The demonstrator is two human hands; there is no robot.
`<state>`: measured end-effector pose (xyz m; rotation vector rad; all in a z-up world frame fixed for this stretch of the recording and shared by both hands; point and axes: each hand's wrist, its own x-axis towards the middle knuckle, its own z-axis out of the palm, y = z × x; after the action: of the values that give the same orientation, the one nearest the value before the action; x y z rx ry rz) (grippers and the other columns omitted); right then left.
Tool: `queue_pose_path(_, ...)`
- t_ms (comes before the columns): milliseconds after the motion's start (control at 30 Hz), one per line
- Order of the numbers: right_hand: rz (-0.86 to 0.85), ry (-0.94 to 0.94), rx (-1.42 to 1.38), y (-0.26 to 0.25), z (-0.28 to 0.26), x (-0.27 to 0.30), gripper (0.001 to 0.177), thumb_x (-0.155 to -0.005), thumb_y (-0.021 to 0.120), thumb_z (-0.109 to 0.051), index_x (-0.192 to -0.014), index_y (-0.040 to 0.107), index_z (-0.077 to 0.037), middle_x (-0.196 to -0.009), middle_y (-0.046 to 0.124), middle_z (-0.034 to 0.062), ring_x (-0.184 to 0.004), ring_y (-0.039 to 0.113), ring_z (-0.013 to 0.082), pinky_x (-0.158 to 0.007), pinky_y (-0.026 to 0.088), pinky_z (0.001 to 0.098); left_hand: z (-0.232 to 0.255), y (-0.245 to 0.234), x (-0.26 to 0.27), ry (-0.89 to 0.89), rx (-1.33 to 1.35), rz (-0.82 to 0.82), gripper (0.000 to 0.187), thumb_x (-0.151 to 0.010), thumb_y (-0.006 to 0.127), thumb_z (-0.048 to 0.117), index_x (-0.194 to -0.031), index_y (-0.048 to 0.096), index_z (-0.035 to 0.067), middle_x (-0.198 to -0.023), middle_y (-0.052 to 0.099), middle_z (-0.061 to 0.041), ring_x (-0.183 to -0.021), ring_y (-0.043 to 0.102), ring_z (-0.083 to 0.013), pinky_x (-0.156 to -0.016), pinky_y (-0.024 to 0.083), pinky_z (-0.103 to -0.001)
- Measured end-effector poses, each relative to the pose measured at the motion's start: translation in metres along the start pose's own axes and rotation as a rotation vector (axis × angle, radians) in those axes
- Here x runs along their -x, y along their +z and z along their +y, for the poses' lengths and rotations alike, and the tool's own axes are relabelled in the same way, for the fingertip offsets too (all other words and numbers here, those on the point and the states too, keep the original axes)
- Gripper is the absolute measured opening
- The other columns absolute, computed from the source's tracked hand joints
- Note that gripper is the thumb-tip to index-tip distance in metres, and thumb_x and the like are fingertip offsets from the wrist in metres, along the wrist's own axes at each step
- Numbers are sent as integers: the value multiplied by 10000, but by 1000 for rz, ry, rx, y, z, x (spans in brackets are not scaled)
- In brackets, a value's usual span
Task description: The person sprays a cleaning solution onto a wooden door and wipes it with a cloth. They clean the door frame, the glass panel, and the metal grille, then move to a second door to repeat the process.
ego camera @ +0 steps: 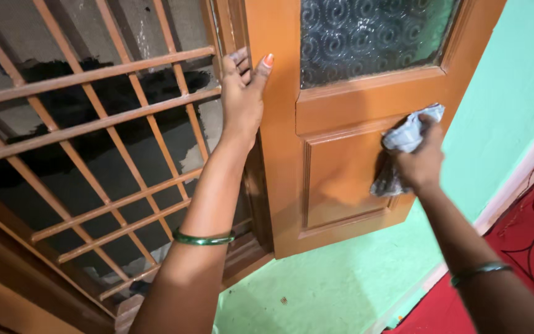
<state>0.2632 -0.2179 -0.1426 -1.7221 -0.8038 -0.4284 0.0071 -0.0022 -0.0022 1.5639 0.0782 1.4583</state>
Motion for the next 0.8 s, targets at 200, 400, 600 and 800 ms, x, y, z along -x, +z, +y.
queue_pose_path(200,-35,-154,58,70,-77,79,1006,-735,856,-126,-1593,333,-175,-1566,312,283,-1392,356,491,-1116,362,559,-3,1,1,-1,46,13,508,-973,698,269,-1312,432,-1,-1303,619,-165,-1159,649,-194,-968,564,-316)
queue_pose_path(400,-169,-204,17,83,-143,137,927,-689,817,-33,-1522,496,-285,-1583,418,169,-1297,432,481,-1113,417,512,-12,-3,1,56,25,40,499,-994,710,252,-1324,454,-20,-1319,622,-171,-1189,636,-194,-1017,537,-311)
queue_pose_path(600,-188,-343,-20,80,-112,177,855,-650,843,-2,-1429,554,-204,-1510,499,111,-1344,452,442,-1088,413,513,-15,0,-2,59,-9,58,523,-982,706,277,-1326,453,-25,-1312,622,-172,-1172,640,-199,-1010,540,-321)
queue_pose_path(800,-450,-205,-60,76,-63,213,824,-605,890,-52,-1357,608,-237,-1500,424,163,-1293,492,407,-1032,470,472,-15,-1,2,136,-98,50,528,-1011,683,302,-1340,448,-37,-1343,578,-177,-1213,630,-210,-1046,529,-322)
